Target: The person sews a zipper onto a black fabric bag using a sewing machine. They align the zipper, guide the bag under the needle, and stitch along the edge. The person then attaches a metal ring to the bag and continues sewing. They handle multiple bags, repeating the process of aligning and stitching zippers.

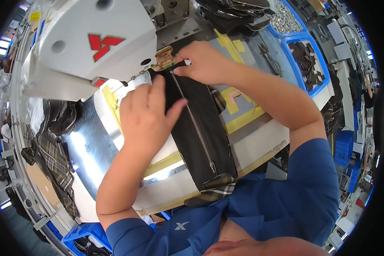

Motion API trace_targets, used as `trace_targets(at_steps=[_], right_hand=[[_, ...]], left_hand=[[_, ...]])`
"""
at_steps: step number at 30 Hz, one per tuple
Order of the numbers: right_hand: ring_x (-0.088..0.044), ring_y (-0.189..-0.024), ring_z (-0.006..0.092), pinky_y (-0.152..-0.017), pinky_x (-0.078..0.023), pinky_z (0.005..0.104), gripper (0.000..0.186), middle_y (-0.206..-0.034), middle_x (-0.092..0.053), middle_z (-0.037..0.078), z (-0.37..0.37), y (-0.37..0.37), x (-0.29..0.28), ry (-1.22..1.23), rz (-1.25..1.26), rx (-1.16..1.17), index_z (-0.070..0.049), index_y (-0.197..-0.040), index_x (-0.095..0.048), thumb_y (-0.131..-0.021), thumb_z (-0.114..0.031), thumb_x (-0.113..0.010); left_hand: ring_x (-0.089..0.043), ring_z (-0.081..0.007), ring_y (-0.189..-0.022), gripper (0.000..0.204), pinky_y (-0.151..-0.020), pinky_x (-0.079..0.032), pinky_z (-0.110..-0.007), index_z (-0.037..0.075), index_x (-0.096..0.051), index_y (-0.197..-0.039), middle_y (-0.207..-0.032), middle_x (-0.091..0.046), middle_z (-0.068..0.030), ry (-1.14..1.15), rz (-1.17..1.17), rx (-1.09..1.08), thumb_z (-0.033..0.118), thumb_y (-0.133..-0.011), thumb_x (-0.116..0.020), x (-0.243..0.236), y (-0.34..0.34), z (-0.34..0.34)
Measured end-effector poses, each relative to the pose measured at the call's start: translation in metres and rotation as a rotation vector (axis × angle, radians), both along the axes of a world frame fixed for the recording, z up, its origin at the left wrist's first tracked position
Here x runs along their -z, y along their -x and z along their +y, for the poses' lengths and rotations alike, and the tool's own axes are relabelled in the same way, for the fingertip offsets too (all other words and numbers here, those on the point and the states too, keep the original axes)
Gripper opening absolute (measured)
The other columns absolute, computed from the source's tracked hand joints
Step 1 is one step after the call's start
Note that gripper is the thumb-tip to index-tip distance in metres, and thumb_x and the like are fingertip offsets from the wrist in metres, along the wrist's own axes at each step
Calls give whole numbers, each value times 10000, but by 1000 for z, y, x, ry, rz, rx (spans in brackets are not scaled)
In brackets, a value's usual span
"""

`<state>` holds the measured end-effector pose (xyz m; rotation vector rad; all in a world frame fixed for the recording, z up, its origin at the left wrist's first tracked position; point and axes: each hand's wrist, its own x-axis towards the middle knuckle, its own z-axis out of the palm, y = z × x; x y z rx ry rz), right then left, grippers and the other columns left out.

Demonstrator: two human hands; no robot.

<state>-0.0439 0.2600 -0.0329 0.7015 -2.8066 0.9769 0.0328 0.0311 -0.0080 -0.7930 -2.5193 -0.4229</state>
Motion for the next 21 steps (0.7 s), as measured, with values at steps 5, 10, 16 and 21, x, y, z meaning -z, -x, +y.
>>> trace_targets(at_steps=[5,10,16,21], right_hand=[[-711,-918,439,-818,-559,489,326,-928,-751,241,-6,8,-5,-47,-86,12,-3,-1008,-798,-879,-303,-810],[-725,-853,381,-782,-564,448,300,-875,-746,204,-5,4,-10,-10,-118,140,-2,-973,-789,-874,-282,-824],[-716,-953,383,-844,-569,455,232,-997,-748,163,2,-2,-31,43,-217,236,-14,-1008,-745,-929,-231,-764],[-704,-1059,347,-890,-566,454,219,-1092,-719,128,12,-25,-33,-145,222,-87,-29,-1061,-712,-905,-169,-774]], left_hand=[[-604,-443,-1304,968,-1173,-454,-514,-109,-625,-1376,-1400,-628,-262,121,-221,262,591,-753,-867,10,12,1],[-575,-446,-1341,1041,-1169,-453,-513,-105,-568,-1440,-1461,-584,-267,98,-343,233,602,-740,-871,9,15,4],[-560,-451,-1359,1057,-1155,-463,-514,-91,-552,-1457,-1506,-544,-268,113,-379,237,600,-728,-882,7,16,5],[-559,-461,-1357,1038,-1152,-464,-521,-80,-560,-1442,-1516,-535,-269,100,-381,243,588,-720,-892,8,18,5]])
